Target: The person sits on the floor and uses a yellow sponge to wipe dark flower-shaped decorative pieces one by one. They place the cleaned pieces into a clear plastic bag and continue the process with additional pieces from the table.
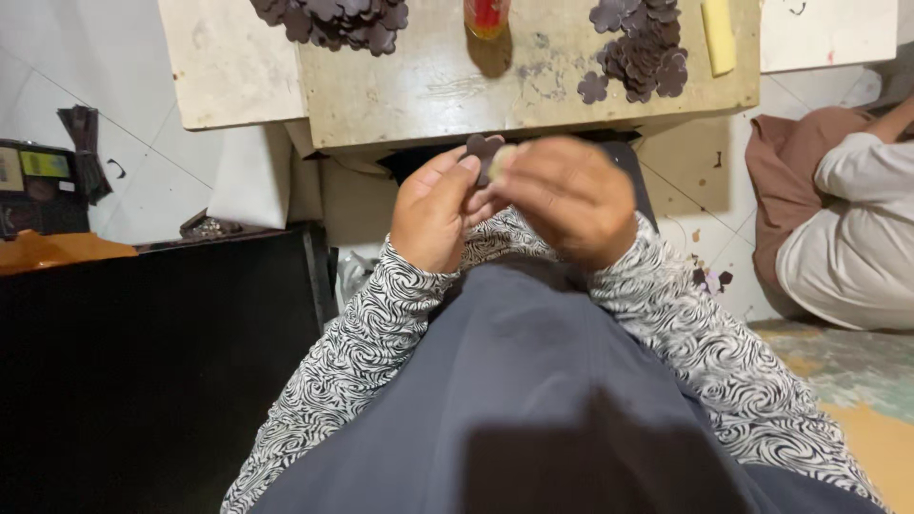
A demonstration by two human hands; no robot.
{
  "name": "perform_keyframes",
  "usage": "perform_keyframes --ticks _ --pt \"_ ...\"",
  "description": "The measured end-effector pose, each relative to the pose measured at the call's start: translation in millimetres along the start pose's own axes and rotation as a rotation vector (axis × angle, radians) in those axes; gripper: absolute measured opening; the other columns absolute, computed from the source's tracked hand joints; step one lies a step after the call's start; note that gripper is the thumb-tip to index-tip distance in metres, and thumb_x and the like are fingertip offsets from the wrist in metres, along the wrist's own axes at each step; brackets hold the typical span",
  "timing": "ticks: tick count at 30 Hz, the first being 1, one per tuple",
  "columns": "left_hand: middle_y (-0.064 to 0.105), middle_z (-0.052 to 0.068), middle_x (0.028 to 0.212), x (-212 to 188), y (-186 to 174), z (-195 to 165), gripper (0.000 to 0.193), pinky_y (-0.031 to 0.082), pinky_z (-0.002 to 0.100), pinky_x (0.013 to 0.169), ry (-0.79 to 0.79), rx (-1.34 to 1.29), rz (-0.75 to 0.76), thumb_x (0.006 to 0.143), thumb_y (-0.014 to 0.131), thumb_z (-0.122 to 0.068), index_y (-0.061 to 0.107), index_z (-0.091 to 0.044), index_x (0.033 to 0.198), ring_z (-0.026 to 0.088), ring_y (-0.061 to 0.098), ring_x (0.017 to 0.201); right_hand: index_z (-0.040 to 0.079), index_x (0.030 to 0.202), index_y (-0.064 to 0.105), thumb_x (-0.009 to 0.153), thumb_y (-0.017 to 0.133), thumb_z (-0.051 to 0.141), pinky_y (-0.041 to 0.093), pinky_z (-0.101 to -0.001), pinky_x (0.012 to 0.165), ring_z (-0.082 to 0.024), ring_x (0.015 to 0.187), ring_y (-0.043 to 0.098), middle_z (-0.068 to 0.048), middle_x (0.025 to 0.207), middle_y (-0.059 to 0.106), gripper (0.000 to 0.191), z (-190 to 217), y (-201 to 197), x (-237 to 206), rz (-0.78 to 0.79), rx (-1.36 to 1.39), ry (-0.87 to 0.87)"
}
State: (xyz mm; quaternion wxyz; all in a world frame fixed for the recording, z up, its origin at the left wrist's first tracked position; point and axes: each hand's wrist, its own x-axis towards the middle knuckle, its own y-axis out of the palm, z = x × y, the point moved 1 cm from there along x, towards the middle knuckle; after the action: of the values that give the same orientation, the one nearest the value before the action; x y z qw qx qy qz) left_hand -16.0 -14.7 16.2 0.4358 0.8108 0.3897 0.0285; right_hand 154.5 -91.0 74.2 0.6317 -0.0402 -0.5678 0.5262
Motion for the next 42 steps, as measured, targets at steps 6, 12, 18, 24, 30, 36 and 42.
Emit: perform_keyframes --ticks 6,12,18,24,30,36,42 --pt "0.072 0.012 0.116 -1 3 -5 0.035 0.061 0.032 0.091 -0.060 -0.004 -0.061 0.105 0.047 -0.014 0.058 0.005 0.132 0.015 0.073 0.098 0.000 0.111 0.074 0.087 0.083 -0.003 0.060 -0.0393 0.091 -0.029 0.104 0.071 -0.012 0.114 0.072 0.026 -5 1 3 0.010 0.009 0.061" --pt "0.060 0.006 0.100 -3 0 6 0.033 0.058 0.035 0.093 0.073 0.055 0.070 0.116 0.050 -0.012 0.059 0.008 0.140 0.012 0.060 0.087 0.002 0.115 0.074 0.088 0.085 -0.003 0.058 -0.0394 0.098 -0.030 0.111 0.070 -0.012 0.119 0.071 0.029 -3 6 -1 -0.040 0.005 0.147" --pt "0.073 0.006 0.110 -5 5 -5 0.035 0.060 0.032 0.092 0.006 0.152 -0.078 0.105 0.045 -0.015 0.056 0.004 0.133 0.013 0.073 0.098 0.004 0.114 0.076 0.086 0.083 -0.004 0.058 -0.0404 0.099 -0.029 0.110 0.070 -0.010 0.119 0.072 0.030 -3 3 4 -0.063 -0.049 0.245" --pt "0.071 0.020 0.123 -6 15 -13 0.029 0.058 0.032 0.093 0.073 -0.402 0.396 0.121 0.045 -0.001 0.056 0.018 0.140 0.019 0.070 0.101 0.003 0.112 0.075 0.088 0.087 -0.004 0.059 -0.0390 0.096 -0.030 0.107 0.071 -0.011 0.115 0.072 0.028 4 5 -1 -0.068 0.002 0.045" --pt "0.072 0.016 0.120 0 -1 -8 0.030 0.062 0.031 0.088 0.005 0.114 -0.029 0.107 0.047 -0.015 0.054 0.004 0.129 0.020 0.075 0.105 0.002 0.124 0.072 0.098 0.072 -0.003 0.057 -0.0325 0.100 -0.020 0.109 0.070 -0.009 0.122 0.071 0.026 -11 7 -22 -0.171 0.299 0.670" --pt "0.071 0.011 0.108 4 -1 -8 0.028 0.059 0.027 0.081 0.220 0.509 -0.053 0.106 0.060 -0.006 0.055 0.006 0.131 0.015 0.072 0.094 -0.007 0.137 0.059 0.100 0.070 0.001 0.055 -0.0299 0.106 -0.015 0.117 0.067 -0.011 0.132 0.069 0.040 -16 12 -22 -0.246 1.023 0.986" --pt "0.070 0.007 0.113 -3 6 -10 0.036 0.055 0.022 0.086 0.307 0.589 -0.007 0.101 0.063 -0.001 0.055 0.003 0.136 0.007 0.065 0.095 -0.006 0.137 0.059 0.099 0.068 0.002 0.055 -0.0279 0.097 -0.013 0.106 0.068 -0.010 0.121 0.071 0.040 -18 19 -25 -0.061 1.071 1.073"
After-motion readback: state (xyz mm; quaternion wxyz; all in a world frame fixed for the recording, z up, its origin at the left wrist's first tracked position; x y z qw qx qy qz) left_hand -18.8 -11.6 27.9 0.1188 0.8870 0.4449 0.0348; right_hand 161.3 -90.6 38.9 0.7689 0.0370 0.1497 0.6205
